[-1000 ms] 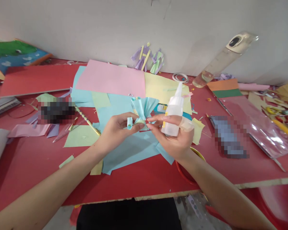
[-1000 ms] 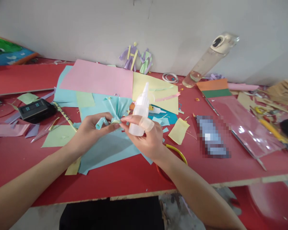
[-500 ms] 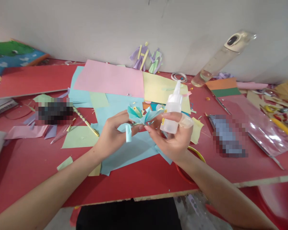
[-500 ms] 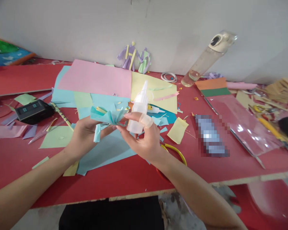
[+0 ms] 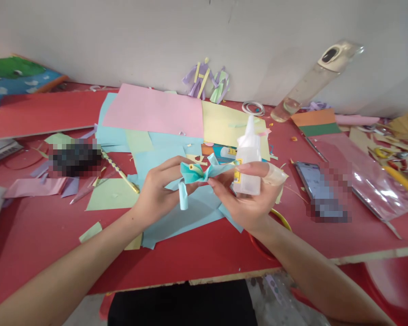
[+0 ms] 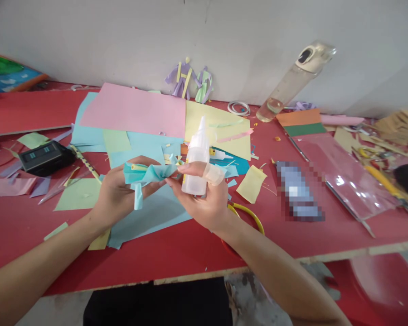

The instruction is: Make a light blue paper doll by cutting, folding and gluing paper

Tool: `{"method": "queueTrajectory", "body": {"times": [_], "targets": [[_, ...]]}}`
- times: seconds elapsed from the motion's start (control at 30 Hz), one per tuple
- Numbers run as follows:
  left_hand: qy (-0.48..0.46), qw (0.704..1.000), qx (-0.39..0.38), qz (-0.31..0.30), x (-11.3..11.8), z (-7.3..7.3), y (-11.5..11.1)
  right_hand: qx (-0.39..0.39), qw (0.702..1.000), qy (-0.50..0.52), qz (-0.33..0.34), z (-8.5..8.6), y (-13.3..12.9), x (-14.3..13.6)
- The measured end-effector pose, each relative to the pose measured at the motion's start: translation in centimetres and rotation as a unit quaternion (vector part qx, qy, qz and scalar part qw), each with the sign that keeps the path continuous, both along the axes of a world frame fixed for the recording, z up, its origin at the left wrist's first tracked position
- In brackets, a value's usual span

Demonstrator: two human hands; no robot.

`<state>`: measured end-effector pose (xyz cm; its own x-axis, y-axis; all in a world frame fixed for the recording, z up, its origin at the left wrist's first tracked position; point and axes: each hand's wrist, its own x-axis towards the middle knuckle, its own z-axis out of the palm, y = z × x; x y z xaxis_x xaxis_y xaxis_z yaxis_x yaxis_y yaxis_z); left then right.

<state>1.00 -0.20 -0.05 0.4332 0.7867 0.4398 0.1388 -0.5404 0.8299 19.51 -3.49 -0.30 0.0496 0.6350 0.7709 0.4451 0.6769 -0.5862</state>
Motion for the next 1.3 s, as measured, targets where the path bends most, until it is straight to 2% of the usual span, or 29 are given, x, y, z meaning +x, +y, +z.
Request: {"method": "queueTrajectory", "body": {"times": [0.2, 0.4, 0.7, 0.87, 0.97, 1.07, 1.17, 1.3], "targets": [[0.008, 1.000, 0.019, -0.006, 0.0, 0.1, 0.1, -0.004, 1.000, 0.023, -0.001, -0.1, -0.1, -0.2], [-0.023, 0.995, 0.100, -0.019, 0.0, -0.6, 0.6, 0.013, 1.000, 0.021, 0.014, -0.1, 0.2, 0.0], [-0.032, 0.996, 0.084, -0.022, 0.1, -0.7, 0.6, -0.012, 0.997, 0.056, 0.057, 0.1, 0.3, -0.1], [-0.015, 1.000, 0.000, -0.009, 0.2, -0.4, 0.4, -0.057, 0.992, 0.076, 0.082, 0.3, 0.3, -0.3], [0.003, 0.995, -0.089, 0.040, 0.4, 0.3, 0.4, -0.113, 0.986, 0.093, 0.085, 0.6, 0.4, -0.2], [0.005, 0.983, -0.165, 0.076, 0.4, 0.8, 0.6, -0.133, 0.984, 0.086, 0.087, 0.7, 0.5, -0.1], [-0.009, 0.977, -0.205, 0.058, 0.4, 0.9, 0.8, -0.126, 0.986, 0.062, 0.084, 0.6, 0.5, -0.1], [-0.022, 0.978, -0.207, 0.016, 0.5, 1.0, 0.8, -0.128, 0.989, 0.025, 0.065, 0.0, 0.3, -0.1]]}}
